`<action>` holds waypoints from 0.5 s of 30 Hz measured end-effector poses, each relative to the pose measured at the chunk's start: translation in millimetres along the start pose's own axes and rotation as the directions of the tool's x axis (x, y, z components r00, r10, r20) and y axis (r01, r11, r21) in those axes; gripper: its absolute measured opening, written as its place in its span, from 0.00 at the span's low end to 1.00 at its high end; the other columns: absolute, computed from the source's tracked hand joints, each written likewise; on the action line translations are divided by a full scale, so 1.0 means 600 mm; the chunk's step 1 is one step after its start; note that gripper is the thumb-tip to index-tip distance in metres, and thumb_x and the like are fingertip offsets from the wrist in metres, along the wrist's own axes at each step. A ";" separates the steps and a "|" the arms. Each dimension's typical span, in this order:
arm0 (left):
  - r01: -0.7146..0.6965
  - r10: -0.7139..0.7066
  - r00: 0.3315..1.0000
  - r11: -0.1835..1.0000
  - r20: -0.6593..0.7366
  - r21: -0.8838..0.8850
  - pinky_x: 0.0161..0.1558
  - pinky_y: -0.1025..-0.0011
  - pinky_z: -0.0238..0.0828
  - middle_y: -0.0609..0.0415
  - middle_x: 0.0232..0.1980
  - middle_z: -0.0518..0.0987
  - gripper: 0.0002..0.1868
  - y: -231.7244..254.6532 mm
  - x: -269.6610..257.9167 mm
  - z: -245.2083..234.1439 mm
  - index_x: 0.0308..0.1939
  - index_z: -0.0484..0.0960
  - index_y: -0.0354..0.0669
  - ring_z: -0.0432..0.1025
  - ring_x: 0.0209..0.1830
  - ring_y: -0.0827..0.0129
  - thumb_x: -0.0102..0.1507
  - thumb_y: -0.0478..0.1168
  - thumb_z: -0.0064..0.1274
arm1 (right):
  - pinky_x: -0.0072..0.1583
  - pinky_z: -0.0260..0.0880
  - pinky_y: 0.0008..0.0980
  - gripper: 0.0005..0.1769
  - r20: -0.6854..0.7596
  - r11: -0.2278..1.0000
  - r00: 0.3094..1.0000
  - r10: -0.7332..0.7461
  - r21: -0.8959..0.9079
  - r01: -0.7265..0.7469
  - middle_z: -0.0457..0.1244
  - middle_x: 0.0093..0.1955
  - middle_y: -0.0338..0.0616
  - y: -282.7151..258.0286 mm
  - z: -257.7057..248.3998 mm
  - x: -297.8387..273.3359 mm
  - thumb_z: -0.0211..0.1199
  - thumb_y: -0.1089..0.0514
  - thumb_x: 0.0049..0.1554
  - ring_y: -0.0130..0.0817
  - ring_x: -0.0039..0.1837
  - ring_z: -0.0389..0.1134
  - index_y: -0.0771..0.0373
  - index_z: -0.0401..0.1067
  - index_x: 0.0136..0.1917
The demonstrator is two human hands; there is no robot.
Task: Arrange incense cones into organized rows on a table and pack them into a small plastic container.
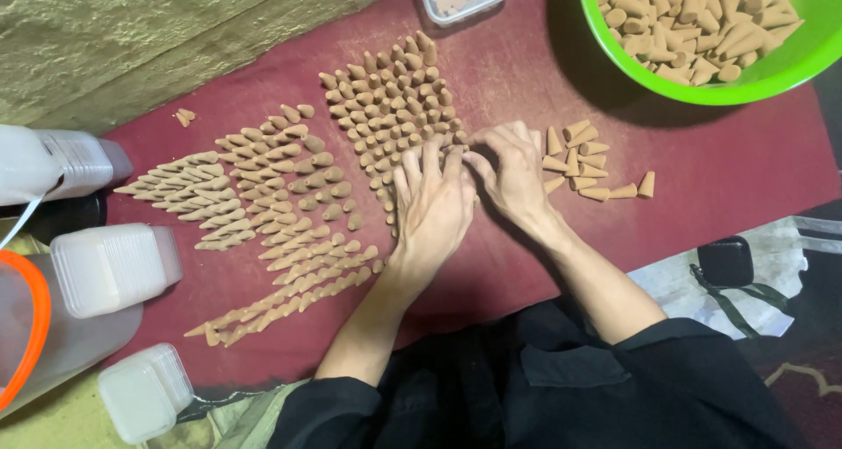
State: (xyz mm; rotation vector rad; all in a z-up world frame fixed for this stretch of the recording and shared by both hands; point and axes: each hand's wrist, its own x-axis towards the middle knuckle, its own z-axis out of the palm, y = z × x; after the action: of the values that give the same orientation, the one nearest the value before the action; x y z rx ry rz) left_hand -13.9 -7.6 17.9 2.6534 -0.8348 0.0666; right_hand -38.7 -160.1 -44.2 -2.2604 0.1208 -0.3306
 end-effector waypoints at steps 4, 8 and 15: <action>0.003 -0.003 1.000 1.000 -0.013 0.000 0.53 0.58 0.61 0.50 0.59 0.70 0.18 -0.001 -0.004 0.004 0.55 0.81 0.43 0.62 0.57 0.52 0.64 0.41 0.44 | 0.59 0.57 0.38 0.08 -0.017 1.000 1.000 0.014 -0.006 -0.014 0.69 0.48 0.35 0.004 0.006 -0.004 0.70 0.51 0.60 0.40 0.56 0.66 0.49 0.78 0.53; -0.027 0.026 0.994 1.000 -0.105 -0.004 0.52 0.58 0.62 0.49 0.58 0.71 0.18 0.012 -0.003 0.008 0.55 0.80 0.44 0.64 0.57 0.53 0.63 0.40 0.45 | 0.59 0.56 0.38 0.11 -0.046 1.000 0.999 0.021 -0.021 -0.022 0.69 0.49 0.37 -0.010 -0.018 -0.013 0.71 0.51 0.59 0.41 0.55 0.65 0.50 0.78 0.56; -0.233 0.191 0.961 0.949 -0.198 -0.213 0.45 0.62 0.69 0.49 0.49 0.75 0.12 0.073 0.016 0.067 0.52 0.80 0.41 0.72 0.49 0.55 0.67 0.41 0.51 | 0.58 0.59 0.41 0.11 -0.181 0.918 0.981 0.072 -0.372 -0.136 0.66 0.47 0.39 0.009 -0.119 -0.075 0.72 0.51 0.60 0.42 0.56 0.63 0.53 0.78 0.55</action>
State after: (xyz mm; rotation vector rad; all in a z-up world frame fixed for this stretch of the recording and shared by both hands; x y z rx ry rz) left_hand -33.3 -60.3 -4.1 2.2918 -1.0002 0.2375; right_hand -101.3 -206.9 -12.6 -2.5975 0.4247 -0.4688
